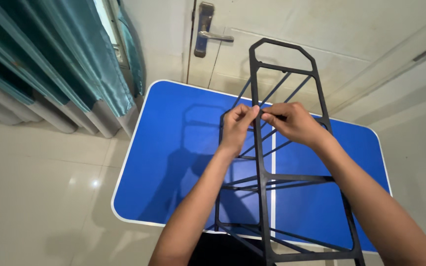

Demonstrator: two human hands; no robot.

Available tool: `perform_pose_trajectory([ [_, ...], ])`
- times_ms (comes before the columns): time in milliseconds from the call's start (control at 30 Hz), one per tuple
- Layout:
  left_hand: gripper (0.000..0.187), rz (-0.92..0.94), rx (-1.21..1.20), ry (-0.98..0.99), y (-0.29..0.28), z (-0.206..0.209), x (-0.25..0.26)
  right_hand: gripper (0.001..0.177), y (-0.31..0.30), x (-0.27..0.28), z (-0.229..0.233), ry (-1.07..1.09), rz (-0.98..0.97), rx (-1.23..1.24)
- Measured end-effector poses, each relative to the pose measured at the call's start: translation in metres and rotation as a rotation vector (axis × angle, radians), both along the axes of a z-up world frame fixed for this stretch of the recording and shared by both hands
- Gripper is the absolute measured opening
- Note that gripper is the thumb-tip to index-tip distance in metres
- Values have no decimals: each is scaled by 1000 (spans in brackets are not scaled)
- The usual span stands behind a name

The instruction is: The person assembles a metal rack by inserting vertical poles into a base frame, then attaching side ladder frames and horizontal bars. The person aligns and secures each component by hand on a blue tabletop.

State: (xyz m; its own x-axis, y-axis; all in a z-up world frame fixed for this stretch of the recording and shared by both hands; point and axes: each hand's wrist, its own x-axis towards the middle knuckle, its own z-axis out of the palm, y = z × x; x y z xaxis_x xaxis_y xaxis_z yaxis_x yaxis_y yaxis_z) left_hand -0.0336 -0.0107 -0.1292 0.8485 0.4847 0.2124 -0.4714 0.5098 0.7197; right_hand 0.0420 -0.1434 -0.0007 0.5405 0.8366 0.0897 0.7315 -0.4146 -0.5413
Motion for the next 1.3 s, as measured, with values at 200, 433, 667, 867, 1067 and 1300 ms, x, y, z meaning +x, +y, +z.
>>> perform_pose_trajectory([
  [200, 28, 97, 180, 58, -3, -7, 4, 19, -1, -1, 0, -124, 79, 42],
  [433, 29, 189, 193, 149, -9, -1, 6, 25, -2, -12, 11, -248, 119, -28],
  [667, 27, 281, 183, 120, 1, 0, -4, 37, -44, -46, 40, -308, -38, 44],
  [867, 26, 391, 216, 104, -4, -1, 2, 41, -62, -52, 38, -337, -56, -2],
  [1067, 27, 477, 126, 167, -18, 0, -4, 42, -75, -68, 53, -144, -101, 28],
  [1300, 25, 592, 132, 134, -35, 52, -18, 83, -62, -131, 60, 11, -94, -215],
])
